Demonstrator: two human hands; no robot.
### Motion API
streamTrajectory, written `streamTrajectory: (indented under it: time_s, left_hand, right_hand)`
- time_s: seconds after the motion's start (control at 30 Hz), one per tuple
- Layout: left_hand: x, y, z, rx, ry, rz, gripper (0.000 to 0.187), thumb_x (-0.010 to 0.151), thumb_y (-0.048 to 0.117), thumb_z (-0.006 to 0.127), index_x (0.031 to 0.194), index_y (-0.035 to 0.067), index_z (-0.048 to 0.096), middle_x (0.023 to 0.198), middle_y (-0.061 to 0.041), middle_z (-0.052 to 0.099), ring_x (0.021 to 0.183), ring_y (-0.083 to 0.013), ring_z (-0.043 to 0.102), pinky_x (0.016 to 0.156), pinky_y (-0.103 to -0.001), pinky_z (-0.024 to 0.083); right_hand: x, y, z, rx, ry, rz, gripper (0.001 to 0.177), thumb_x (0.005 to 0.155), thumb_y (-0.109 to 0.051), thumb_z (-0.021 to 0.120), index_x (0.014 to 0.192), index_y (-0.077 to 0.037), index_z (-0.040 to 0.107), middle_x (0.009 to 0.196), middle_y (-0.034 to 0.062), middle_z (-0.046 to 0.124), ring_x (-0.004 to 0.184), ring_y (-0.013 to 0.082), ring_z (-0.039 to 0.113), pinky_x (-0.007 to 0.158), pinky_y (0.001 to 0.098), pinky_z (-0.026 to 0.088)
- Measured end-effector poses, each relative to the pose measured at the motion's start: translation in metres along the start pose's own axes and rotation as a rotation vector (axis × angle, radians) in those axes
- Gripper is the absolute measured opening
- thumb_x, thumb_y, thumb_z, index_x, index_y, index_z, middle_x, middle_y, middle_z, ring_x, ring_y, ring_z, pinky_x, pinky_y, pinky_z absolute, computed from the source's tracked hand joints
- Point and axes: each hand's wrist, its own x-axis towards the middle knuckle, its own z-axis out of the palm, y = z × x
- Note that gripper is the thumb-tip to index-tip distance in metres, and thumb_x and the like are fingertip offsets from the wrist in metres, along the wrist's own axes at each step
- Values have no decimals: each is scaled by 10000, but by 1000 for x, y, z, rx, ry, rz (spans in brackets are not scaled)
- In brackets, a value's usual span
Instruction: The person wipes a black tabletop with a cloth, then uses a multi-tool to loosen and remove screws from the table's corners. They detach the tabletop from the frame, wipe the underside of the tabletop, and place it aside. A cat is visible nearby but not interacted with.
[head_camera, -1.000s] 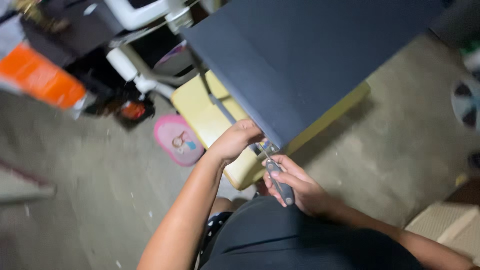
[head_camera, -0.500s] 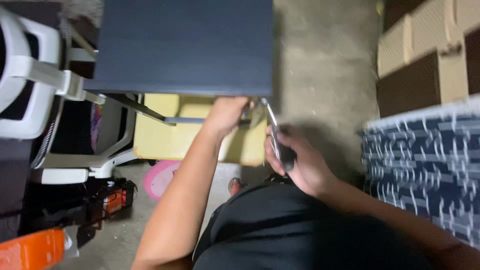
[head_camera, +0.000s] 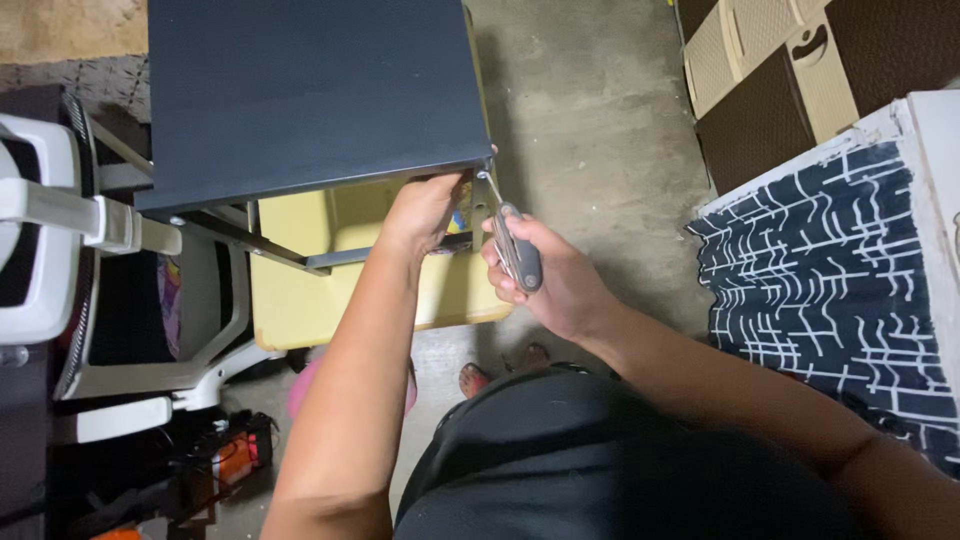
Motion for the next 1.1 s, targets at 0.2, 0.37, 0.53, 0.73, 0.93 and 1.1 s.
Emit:
streamTrajectory:
  time_s: [0.2, 0.37, 0.53, 0.73, 0.93, 1.1]
  left_hand:
    - [6, -23, -20, -68, 96, -42, 238, 979, 115, 641, 1142, -40, 720, 1016, -63, 651, 837, -140, 524, 770, -307, 433]
    - [3, -24, -22, -133, 145, -56, 152, 915, 109, 677, 1012, -8, 672, 925, -39, 645, 792, -136, 564, 765, -290, 489]
    - [-4, -11, -14, -121, 111, -63, 171, 924, 116, 684, 1030, -19, 679, 956, -58, 651, 801, -142, 569, 740, -291, 471]
    - [3, -9, -13, -75, 142, -94, 190, 899, 123, 689, 1034, -10, 685, 976, -54, 678, 809, -135, 605, 755, -278, 508]
    - [5, -13, -17, -44, 119, -117, 152, 909, 135, 700, 998, 12, 693, 909, -41, 658, 758, -129, 572, 702, -282, 481]
    - [7, -15, -21, 1, 139, -177, 161, 921, 159, 701, 929, -1, 716, 862, -40, 672, 759, -116, 588, 694, -270, 463]
  right_hand:
    - [-1, -3, -11, 24, -45, 56, 323, 991, -289, 462, 1158, -15, 493, 867, 88, 524, 642, 144, 480, 519, 252, 366]
    - [-2, -1, -14, 51, -65, 54, 335, 1005, -309, 473, 1163, -15, 494, 873, 93, 519, 648, 142, 477, 525, 253, 367]
    - [0, 5, -8, 37, -47, 8, 355, 997, -307, 486, 1176, -1, 508, 877, 99, 536, 646, 151, 475, 536, 258, 370]
    - [9, 23, 0, 115, -27, -38, 364, 983, -309, 510, 1174, 0, 512, 880, 104, 556, 650, 156, 490, 530, 261, 372]
    - [11, 32, 2, 143, 23, -72, 355, 989, -310, 517, 1171, -5, 525, 871, 93, 557, 641, 153, 490, 515, 256, 350]
    - [6, 33, 6, 99, 60, -98, 342, 991, -310, 498, 1181, -27, 526, 862, 79, 550, 651, 149, 481, 535, 263, 345]
